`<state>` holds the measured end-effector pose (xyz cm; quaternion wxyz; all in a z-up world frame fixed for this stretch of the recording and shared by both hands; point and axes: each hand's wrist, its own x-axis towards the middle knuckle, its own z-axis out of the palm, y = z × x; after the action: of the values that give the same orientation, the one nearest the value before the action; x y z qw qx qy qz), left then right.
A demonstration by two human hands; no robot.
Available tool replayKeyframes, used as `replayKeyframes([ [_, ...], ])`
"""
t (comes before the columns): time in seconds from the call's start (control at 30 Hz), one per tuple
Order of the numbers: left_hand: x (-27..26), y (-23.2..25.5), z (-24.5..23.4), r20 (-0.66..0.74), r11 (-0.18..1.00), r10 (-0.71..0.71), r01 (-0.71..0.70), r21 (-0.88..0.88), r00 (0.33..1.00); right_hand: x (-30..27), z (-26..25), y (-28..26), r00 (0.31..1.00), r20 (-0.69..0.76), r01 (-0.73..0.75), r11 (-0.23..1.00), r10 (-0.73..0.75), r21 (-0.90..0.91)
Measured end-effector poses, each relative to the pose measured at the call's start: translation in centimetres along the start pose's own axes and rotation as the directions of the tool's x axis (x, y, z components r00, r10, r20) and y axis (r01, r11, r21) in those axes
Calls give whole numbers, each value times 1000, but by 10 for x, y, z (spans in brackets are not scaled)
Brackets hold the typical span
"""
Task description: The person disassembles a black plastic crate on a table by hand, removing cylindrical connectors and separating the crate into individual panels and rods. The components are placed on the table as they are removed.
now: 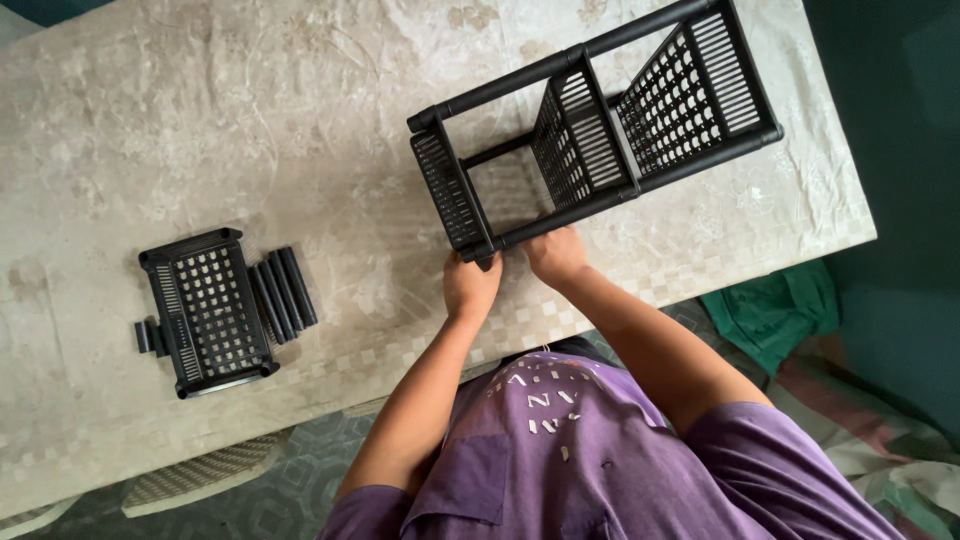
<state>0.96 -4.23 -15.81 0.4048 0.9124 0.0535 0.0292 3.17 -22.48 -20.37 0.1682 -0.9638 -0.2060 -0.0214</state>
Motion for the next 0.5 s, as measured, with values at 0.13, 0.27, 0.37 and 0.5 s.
replayKeyframes([
  [0.13,0,0,3,-13,1000,-7,7,2,1000,2,-6,-1,998,46,-41,999,40,20],
  [0.27,1,5,1,-14,999,1,0,44,1000,4,-7,-4,996,83,-37,999,37,-7],
  [0.37,0,12,1,-42,997,-66,65,-34,997,0,-9,-5,989,129,-70,998,69,6],
  [0.5,3,15,4,-218,990,39,-67,-123,975,5,-9,-6,996,86,-26,999,28,-24],
])
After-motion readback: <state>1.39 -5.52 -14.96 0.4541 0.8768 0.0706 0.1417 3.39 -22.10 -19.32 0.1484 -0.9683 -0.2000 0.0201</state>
